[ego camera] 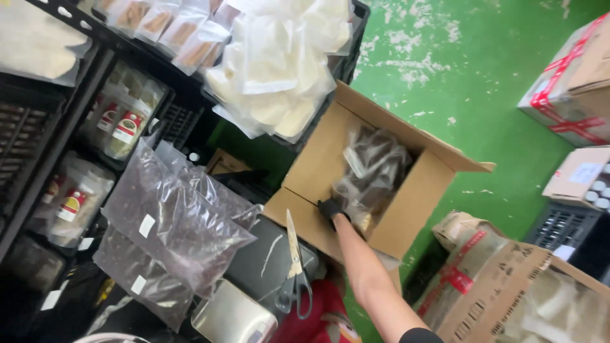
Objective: Scooping cloves into small plastic bags, weighing them on a digital scale, and packing the bags into a cardboard box.
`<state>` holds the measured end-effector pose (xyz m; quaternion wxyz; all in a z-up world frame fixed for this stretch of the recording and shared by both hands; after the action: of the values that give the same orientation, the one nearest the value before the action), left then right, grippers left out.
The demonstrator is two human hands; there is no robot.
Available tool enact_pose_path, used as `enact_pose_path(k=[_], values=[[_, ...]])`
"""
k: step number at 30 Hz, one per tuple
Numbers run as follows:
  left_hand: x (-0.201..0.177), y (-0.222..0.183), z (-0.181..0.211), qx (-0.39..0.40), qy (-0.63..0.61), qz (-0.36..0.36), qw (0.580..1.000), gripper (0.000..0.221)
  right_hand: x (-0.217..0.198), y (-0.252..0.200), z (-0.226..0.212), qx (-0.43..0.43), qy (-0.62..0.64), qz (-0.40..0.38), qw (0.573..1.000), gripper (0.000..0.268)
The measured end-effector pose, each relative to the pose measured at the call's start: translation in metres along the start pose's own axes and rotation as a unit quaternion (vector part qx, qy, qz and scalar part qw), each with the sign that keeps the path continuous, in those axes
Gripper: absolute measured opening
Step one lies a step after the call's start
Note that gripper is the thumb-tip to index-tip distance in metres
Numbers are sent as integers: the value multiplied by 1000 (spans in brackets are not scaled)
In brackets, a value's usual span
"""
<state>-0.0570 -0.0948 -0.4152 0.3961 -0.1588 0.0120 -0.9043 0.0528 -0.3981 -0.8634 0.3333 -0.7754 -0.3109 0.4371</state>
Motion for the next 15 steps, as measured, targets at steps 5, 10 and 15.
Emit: enact_pose_path(k=[5, 10, 15], values=[[-33, 40, -116, -140, -233, -66, 960, 25, -68, -31, -34, -18, -264, 0, 964, 104], [-35, 13, -171, -253, -475, -134, 832, 30, -197, -216, -134, -63, 124, 51, 989, 65], [57, 35, 190, -77, 357, -48, 930, 35, -207, -266, -224, -179, 204, 77, 959, 32]])
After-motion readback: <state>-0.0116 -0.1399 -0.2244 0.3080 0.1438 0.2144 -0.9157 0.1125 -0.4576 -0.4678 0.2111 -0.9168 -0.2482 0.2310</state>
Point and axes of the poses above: each hand's wrist, its own y-axis towards the middle knuckle, its own x-axis out of the palm, z = x × y, the point moved 10 cm from there along y, towards the middle knuckle, and after that the axes turned 8 degrees about z, right-handed, at the moved point
